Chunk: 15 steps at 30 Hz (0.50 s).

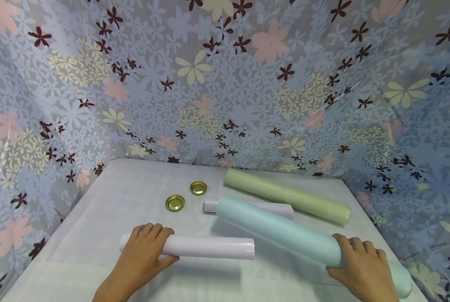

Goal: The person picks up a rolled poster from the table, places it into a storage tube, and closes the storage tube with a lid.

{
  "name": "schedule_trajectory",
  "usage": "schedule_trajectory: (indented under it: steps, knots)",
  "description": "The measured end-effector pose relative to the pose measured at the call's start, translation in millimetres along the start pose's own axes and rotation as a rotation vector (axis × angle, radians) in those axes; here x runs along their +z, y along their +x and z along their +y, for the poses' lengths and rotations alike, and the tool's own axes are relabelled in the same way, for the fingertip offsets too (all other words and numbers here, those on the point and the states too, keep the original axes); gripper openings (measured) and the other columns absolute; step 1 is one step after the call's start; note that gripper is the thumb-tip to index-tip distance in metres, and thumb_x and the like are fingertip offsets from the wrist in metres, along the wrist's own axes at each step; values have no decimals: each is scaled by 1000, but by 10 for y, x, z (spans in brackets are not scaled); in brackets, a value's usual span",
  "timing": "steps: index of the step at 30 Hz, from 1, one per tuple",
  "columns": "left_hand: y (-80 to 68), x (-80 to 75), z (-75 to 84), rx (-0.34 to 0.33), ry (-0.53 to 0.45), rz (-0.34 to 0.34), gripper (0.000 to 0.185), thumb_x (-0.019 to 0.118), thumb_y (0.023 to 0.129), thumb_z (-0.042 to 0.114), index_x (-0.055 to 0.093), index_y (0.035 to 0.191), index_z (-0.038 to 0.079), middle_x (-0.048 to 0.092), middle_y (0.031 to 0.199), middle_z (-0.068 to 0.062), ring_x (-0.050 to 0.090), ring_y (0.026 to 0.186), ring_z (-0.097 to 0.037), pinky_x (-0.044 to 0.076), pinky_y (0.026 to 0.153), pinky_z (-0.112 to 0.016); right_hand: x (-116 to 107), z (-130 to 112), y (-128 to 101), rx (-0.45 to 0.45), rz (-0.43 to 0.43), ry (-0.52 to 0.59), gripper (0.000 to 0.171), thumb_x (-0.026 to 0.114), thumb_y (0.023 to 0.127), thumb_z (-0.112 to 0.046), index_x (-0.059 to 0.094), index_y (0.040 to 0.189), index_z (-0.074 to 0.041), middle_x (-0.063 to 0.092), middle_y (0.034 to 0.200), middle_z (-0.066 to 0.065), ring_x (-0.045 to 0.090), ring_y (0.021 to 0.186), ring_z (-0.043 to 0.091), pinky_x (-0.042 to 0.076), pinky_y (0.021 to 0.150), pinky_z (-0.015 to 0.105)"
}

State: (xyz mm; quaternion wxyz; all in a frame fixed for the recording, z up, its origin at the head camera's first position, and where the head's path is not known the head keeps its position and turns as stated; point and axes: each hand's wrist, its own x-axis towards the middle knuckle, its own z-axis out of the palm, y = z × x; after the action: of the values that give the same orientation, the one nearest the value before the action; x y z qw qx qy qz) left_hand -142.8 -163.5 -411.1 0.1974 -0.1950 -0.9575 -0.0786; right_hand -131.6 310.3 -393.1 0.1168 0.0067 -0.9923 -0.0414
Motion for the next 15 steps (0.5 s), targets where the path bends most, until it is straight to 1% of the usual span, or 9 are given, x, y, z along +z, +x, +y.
schedule_trajectory:
  steps: [6, 11, 15]
  knots:
    - [48, -85, -96, -17, -1, 19, 56, 80, 64, 50, 61, 105, 16, 61, 93, 3, 57, 94, -19, 44, 88, -43, -58, 85, 48, -37, 21, -10, 86, 87, 49, -46, 55, 120, -9, 62, 97, 20, 55, 82, 40, 40, 68, 59]
    - [95, -154, -136, -35, 3, 2, 58, 79, 66, 50, 61, 108, 14, 62, 97, 0, 58, 98, -23, 43, 89, -45, -73, 132, 92, -58, 42, -8, 90, 87, 47, -48, 55, 121, -9, 62, 99, 21, 56, 82, 41, 40, 69, 60]
    - [119, -190, -180, -37, 15, 3, 60, 79, 66, 51, 61, 109, 14, 62, 99, -2, 57, 99, -25, 43, 89, -47, -80, 161, 132, -77, 64, 1, 91, 87, 46, -49, 56, 122, -9, 63, 99, 22, 56, 82, 42, 41, 67, 59]
